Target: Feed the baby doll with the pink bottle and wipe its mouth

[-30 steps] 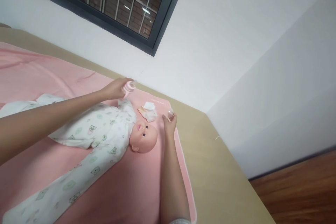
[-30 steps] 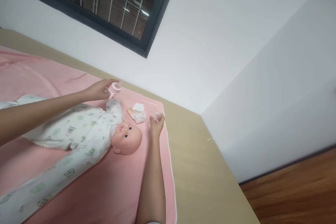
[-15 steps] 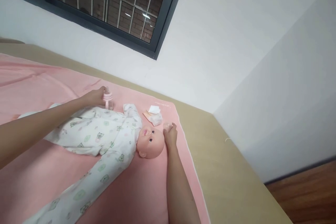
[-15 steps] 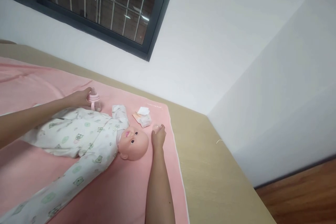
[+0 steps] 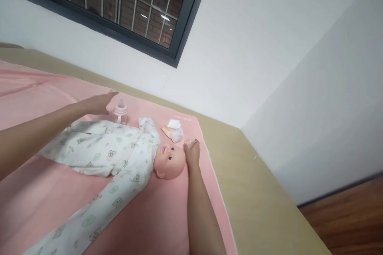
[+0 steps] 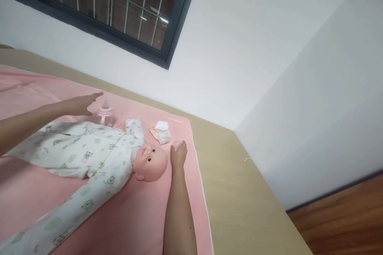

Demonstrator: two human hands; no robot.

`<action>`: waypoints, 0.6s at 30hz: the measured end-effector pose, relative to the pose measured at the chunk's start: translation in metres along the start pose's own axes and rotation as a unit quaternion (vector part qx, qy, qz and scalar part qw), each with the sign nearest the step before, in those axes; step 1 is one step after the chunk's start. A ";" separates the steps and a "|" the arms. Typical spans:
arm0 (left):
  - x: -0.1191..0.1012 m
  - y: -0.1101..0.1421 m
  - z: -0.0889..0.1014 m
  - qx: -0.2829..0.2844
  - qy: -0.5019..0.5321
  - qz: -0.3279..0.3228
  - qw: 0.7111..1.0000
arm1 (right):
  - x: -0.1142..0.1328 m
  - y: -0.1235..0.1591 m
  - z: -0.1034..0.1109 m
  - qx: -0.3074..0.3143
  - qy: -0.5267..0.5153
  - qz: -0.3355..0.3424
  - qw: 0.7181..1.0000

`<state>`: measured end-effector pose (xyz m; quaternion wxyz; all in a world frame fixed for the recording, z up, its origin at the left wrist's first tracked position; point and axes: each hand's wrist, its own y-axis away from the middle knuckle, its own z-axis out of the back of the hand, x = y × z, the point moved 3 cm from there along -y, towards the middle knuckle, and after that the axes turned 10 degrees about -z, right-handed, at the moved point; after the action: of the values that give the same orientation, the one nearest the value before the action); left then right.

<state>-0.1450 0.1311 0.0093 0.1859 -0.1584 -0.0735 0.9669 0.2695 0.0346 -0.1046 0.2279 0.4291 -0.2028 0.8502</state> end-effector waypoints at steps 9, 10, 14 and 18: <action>-0.109 0.006 0.046 -0.125 0.018 -0.087 0.988 | 0.014 0.006 0.011 -0.079 -0.043 0.078 0.993; -0.125 0.004 0.040 -0.100 0.042 -0.109 0.988 | 0.017 0.008 0.013 -0.093 -0.047 0.107 0.989; -0.191 -0.005 0.002 0.096 0.157 -0.261 0.948 | 0.029 0.017 0.015 -0.094 -0.047 0.194 0.975; -0.234 -0.012 -0.037 0.257 0.207 -0.327 0.886 | 0.034 0.024 0.009 -0.021 -0.058 0.189 0.980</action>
<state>0.0775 0.0551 0.0424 0.5366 -0.2684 0.1704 0.7816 0.2437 0.0171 -0.0750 0.0603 0.4265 -0.3106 0.8474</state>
